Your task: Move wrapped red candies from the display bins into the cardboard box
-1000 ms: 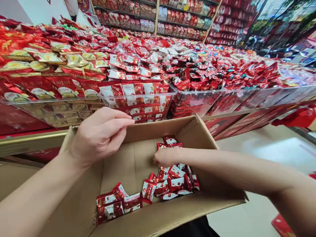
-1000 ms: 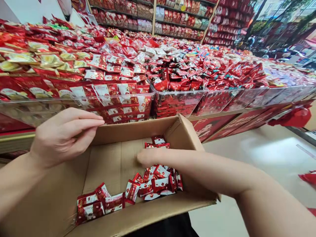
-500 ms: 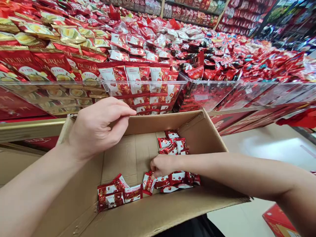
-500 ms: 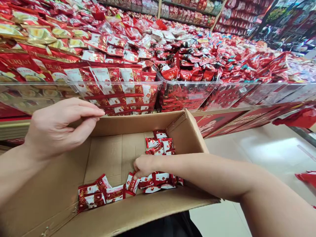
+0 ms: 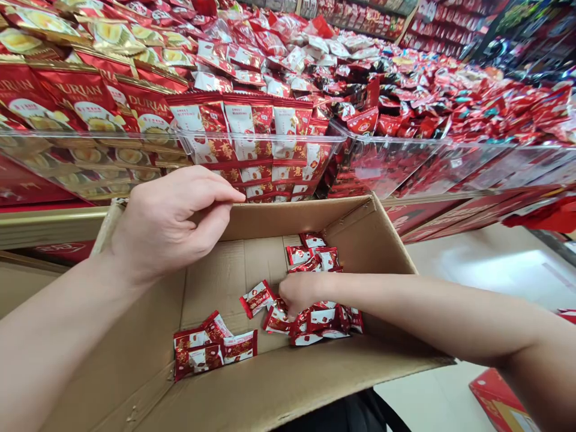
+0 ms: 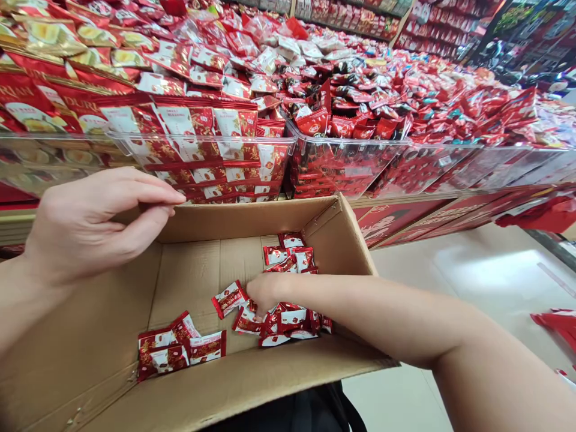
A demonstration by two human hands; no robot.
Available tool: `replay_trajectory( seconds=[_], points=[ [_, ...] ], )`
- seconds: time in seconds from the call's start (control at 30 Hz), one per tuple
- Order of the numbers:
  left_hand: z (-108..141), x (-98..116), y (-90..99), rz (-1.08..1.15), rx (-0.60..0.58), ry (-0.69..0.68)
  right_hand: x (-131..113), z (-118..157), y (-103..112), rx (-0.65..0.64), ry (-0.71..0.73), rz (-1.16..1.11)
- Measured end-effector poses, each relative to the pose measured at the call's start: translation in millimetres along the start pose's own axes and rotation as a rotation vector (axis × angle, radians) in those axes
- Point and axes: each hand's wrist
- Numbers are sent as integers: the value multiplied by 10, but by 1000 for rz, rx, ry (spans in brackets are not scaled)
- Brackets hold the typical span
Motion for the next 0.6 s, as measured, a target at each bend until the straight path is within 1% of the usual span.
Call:
replay_trajectory(
  seconds=[0.07, 0.13, 0.27, 0.37, 0.43, 0.5, 0.57, 0.6],
  points=[
    [-9, 0, -3, 8, -25, 5, -39, 2, -28, -148, -23, 111],
    [-17, 2, -7, 22, -48, 4, -66, -10, -71, -214, -45, 158],
    [-21, -1, -15, 53, -59, 1, -63, -35, -108, -211, -27, 164],
    [-17, -6, -16, 58, -74, 2, -39, -32, -66, -210, -13, 158],
    [-15, -11, -15, 49, -86, 11, -13, -1, 6, -174, 4, 139],
    [-11, -22, -20, 47, -96, 37, 25, 70, 118, -93, 22, 120],
    [0, -43, -33, 97, -158, 118, 62, 181, 258, 61, 47, 27],
    [8, -57, -41, 150, -223, 182, 76, 248, 329, 167, 66, -76]
  ],
)
Point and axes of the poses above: each hand's wrist, its own z-axis away from the middle knuckle, its own y-axis out of the back of the hand, x = y × z, and after that the axes turned 6 degrees about y, right-handed
